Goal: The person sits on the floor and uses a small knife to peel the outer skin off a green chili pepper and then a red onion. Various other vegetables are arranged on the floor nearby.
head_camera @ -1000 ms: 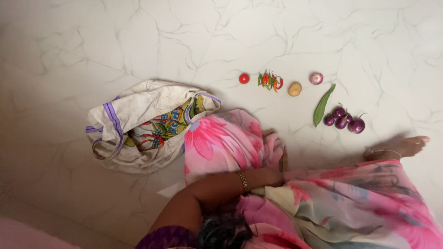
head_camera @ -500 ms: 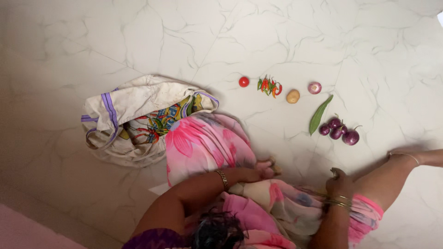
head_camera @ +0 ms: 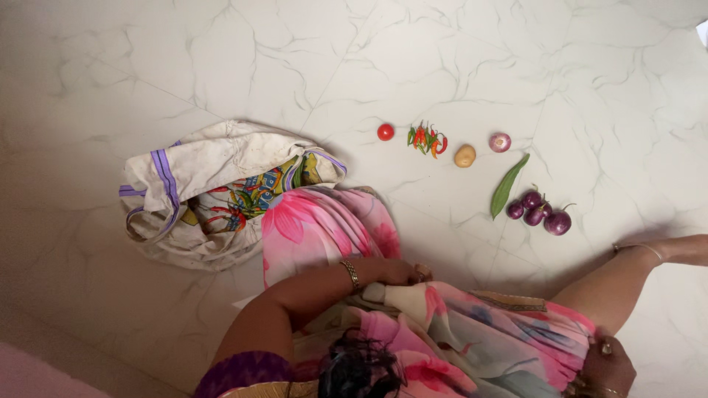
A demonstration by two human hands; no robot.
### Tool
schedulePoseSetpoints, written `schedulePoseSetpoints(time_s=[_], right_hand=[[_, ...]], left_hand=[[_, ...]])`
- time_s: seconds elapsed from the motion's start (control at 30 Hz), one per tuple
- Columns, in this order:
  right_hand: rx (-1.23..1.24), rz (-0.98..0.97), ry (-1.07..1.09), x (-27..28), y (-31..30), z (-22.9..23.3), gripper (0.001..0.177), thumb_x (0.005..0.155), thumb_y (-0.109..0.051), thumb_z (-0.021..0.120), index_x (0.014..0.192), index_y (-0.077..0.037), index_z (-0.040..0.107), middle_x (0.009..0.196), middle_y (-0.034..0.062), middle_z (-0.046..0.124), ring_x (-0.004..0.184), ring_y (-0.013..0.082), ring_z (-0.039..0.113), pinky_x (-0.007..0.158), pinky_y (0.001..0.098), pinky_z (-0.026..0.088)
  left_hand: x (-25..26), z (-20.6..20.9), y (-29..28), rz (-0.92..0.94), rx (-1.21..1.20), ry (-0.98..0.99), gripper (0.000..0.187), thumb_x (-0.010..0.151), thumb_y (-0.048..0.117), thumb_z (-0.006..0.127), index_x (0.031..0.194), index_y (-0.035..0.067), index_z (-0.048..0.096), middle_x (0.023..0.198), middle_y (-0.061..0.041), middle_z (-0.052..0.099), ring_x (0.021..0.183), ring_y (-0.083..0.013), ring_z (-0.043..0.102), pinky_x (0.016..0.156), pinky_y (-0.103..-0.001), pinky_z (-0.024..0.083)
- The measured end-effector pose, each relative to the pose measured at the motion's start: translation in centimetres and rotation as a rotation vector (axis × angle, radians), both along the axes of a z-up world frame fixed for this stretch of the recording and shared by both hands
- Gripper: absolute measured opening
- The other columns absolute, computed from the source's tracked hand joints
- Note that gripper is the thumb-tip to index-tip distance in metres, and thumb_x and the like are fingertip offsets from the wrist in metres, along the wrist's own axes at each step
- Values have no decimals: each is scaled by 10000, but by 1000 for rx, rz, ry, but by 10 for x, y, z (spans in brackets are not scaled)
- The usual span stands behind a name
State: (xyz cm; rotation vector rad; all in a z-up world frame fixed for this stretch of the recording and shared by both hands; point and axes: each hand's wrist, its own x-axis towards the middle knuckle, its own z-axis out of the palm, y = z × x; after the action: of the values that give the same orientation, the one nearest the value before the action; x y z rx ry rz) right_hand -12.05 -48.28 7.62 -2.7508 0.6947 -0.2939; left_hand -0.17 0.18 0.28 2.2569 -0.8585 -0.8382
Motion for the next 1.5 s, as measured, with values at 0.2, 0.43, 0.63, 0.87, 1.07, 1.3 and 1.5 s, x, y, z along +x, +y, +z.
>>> schedulePoseSetpoints(time_s=[0.2, 0.43, 0.63, 0.87, 1.07, 1.3, 1.5], right_hand=[[-325, -172, 131, 58, 16, 21, 244, 993, -368, 694, 1057, -143, 761, 1044, 189, 731, 915, 407, 718, 770, 525, 570], [-293, -182, 423, 129, 23, 26, 327, 972, -438, 689, 1179, -201, 781, 1106, 188, 749, 978, 390, 749, 762, 492, 605], [-289, -178, 452, 123, 54, -2, 367, 1012, -424, 673, 1177, -117, 786, 1160, 199, 714, 989, 367, 754, 758, 459, 618], [-256, -229, 434, 140, 91, -32, 391, 947, -368, 709, 1191, -63, 725, 1202, 186, 677, 1044, 362, 715, 799, 471, 590], [-248, -71, 444, 150, 130, -49, 294, 978, -313, 640, 1226, -164, 692, 1193, 155, 711, 1042, 358, 716, 774, 510, 598], [288, 552, -22, 140, 214, -90, 301, 855, -200, 689, 1149, -135, 695, 1033, 186, 744, 966, 389, 711, 826, 462, 576], [392, 652, 165, 127, 235, -125, 289, 840, -194, 724, 1125, -147, 716, 1016, 165, 754, 958, 367, 728, 824, 428, 587]], left_hand=[[7, 19, 5, -64, -29, 27, 523, 1036, 499, 369, 1178, 81, 649, 1050, -213, 709, 990, -432, 687, 868, -577, 521], [-27, 5, 35, -117, 54, 68, 516, 1030, 492, 370, 1205, 91, 644, 1071, -206, 708, 1008, -426, 687, 878, -580, 520], [-44, 8, -2, -8, 91, -92, 512, 1025, 487, 371, 1228, 101, 640, 1090, -199, 707, 1024, -421, 686, 887, -583, 519], [-27, -1, -35, 11, 87, -159, 511, 1020, 480, 372, 1255, 111, 635, 1111, -192, 705, 1042, -415, 686, 897, -586, 517], [-48, -32, -35, -123, 177, -151, 512, 1015, 475, 372, 1278, 120, 631, 1129, -185, 704, 1058, -410, 686, 906, -588, 516], [6, -25, -29, 49, -228, -135, 477, 1045, 472, 514, 1239, 67, 674, 1178, -193, 719, 1094, -388, 681, 966, -482, 533], [63, 46, 168, 1092, -567, -256, 261, 963, 219, 654, 1178, 82, 707, 885, -153, 747, 755, -253, 687, 650, -382, 556]])
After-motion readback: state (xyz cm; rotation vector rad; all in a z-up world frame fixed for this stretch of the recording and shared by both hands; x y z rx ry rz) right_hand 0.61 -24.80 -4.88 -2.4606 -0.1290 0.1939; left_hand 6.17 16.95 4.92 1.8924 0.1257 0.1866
